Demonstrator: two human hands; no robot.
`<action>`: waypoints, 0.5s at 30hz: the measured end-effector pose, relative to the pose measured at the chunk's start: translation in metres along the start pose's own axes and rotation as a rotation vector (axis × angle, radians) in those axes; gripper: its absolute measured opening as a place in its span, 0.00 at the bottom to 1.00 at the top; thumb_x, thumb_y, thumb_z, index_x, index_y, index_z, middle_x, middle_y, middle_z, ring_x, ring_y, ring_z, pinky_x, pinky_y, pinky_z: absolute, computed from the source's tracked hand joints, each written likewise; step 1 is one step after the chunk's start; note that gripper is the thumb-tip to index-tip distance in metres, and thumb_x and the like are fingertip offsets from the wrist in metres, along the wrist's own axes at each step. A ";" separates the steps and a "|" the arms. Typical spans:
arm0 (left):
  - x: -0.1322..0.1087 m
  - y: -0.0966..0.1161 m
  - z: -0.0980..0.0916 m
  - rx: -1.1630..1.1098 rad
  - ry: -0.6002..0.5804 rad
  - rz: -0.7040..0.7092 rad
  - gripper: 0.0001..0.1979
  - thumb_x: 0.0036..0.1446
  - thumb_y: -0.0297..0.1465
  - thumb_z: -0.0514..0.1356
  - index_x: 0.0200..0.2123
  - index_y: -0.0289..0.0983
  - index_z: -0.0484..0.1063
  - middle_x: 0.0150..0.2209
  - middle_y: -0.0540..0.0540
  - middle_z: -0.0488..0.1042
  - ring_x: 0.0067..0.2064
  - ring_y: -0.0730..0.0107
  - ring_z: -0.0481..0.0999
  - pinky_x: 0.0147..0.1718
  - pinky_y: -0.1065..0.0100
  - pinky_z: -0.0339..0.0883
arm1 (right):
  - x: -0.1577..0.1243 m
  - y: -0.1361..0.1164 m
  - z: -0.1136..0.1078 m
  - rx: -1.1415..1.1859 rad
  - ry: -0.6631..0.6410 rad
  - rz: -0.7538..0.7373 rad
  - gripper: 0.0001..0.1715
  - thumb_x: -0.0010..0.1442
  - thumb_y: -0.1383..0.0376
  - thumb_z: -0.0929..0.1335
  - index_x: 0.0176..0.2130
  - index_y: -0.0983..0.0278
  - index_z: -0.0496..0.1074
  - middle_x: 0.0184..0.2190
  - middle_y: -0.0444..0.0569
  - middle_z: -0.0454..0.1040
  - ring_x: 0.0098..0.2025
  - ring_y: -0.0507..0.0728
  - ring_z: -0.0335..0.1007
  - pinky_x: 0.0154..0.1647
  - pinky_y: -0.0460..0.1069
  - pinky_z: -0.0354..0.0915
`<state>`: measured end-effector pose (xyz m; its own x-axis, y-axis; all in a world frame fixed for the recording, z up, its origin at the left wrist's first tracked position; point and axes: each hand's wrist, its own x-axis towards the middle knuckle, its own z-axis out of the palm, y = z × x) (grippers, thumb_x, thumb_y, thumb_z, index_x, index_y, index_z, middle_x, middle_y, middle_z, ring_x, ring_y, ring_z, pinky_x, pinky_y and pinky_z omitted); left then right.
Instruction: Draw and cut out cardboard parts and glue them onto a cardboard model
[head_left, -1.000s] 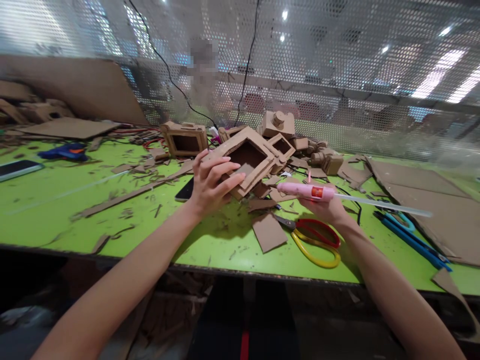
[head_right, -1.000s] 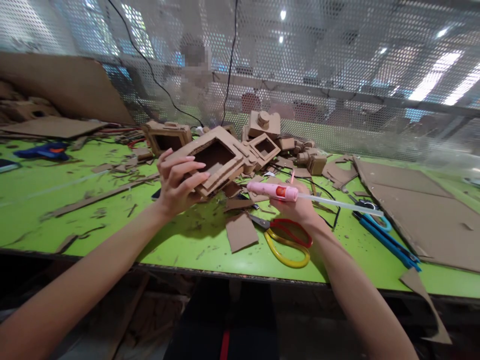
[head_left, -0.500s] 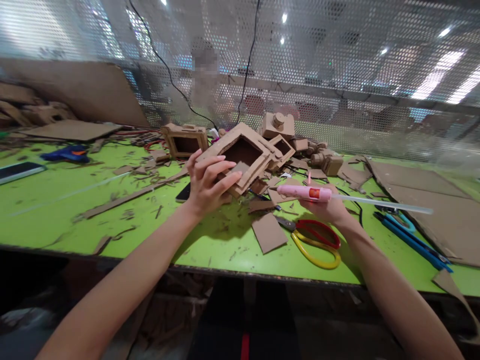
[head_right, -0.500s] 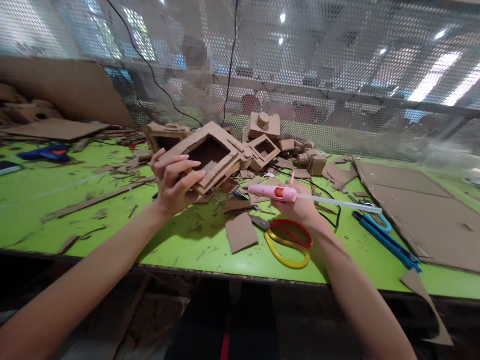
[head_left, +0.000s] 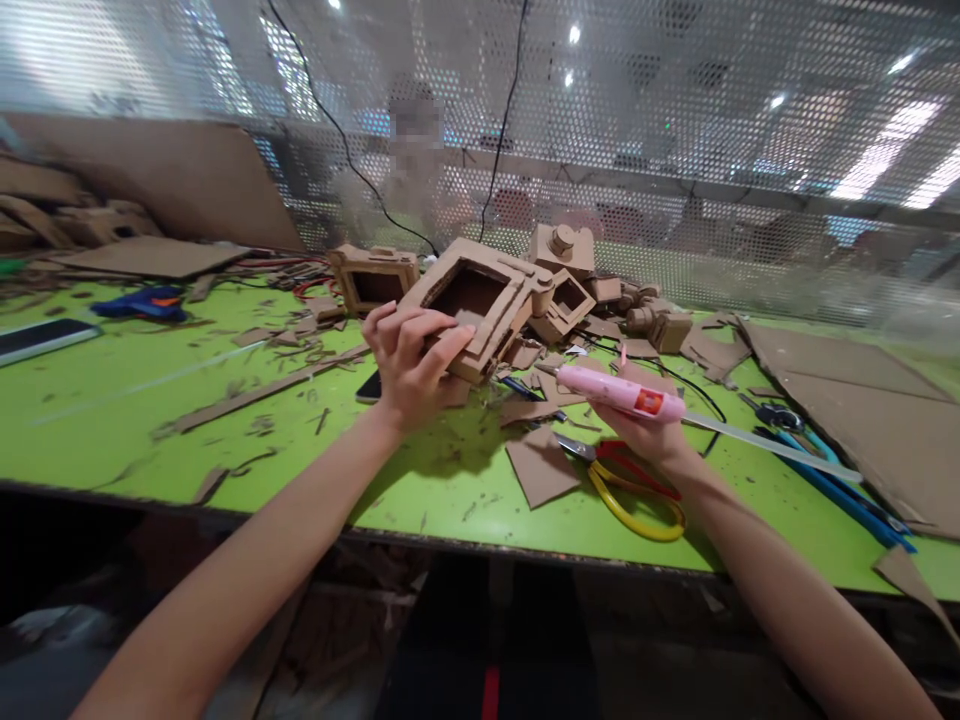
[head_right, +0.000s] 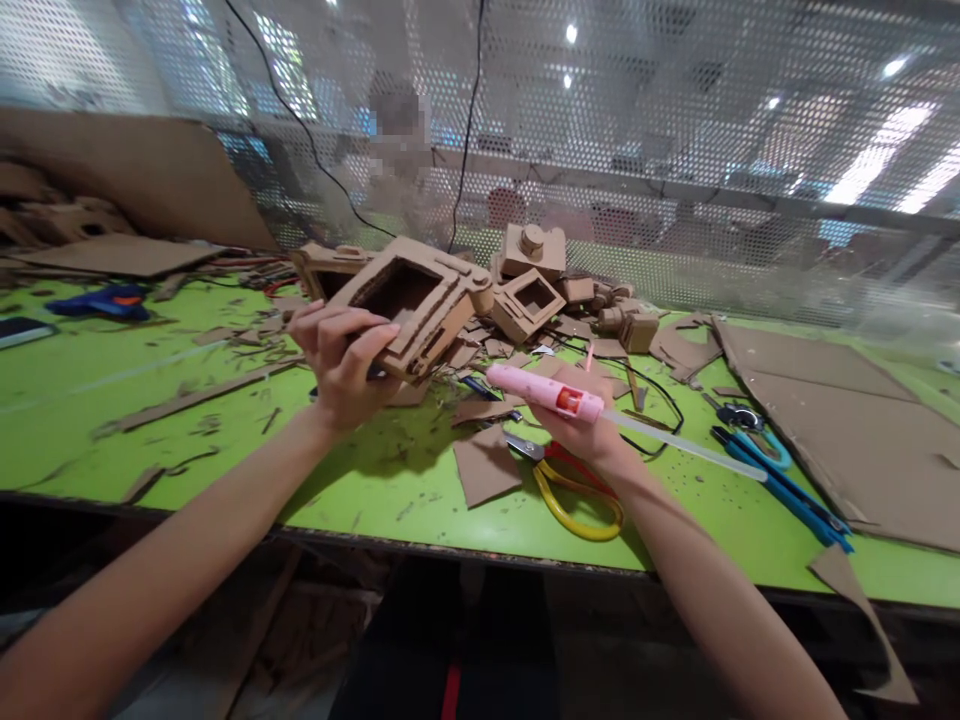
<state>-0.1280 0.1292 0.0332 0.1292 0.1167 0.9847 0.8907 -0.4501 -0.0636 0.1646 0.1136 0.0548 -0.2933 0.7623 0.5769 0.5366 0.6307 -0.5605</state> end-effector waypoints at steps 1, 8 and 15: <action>0.000 0.000 0.000 -0.013 0.013 0.017 0.15 0.52 0.32 0.60 0.45 0.50 0.68 0.41 0.47 0.72 0.48 0.59 0.69 0.54 0.48 0.57 | -0.001 -0.001 0.000 -0.007 -0.010 -0.004 0.14 0.53 0.51 0.69 0.26 0.57 0.74 0.21 0.46 0.74 0.26 0.58 0.71 0.30 0.53 0.73; -0.002 -0.002 -0.001 -0.005 -0.047 0.002 0.16 0.52 0.32 0.60 0.45 0.51 0.68 0.41 0.47 0.71 0.48 0.59 0.69 0.54 0.48 0.57 | -0.002 -0.009 0.000 0.009 -0.054 -0.088 0.11 0.57 0.57 0.67 0.36 0.55 0.79 0.25 0.47 0.78 0.33 0.61 0.76 0.36 0.54 0.75; -0.001 -0.001 0.000 -0.009 0.013 0.046 0.17 0.51 0.32 0.61 0.46 0.50 0.68 0.41 0.47 0.71 0.48 0.60 0.68 0.54 0.51 0.56 | 0.001 -0.010 -0.001 0.005 -0.060 -0.150 0.12 0.58 0.59 0.66 0.39 0.58 0.79 0.29 0.47 0.80 0.35 0.61 0.77 0.34 0.52 0.75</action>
<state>-0.1291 0.1302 0.0322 0.1642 0.0842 0.9828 0.8801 -0.4624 -0.1074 0.1602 0.1079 0.0614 -0.4166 0.6669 0.6178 0.4797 0.7386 -0.4737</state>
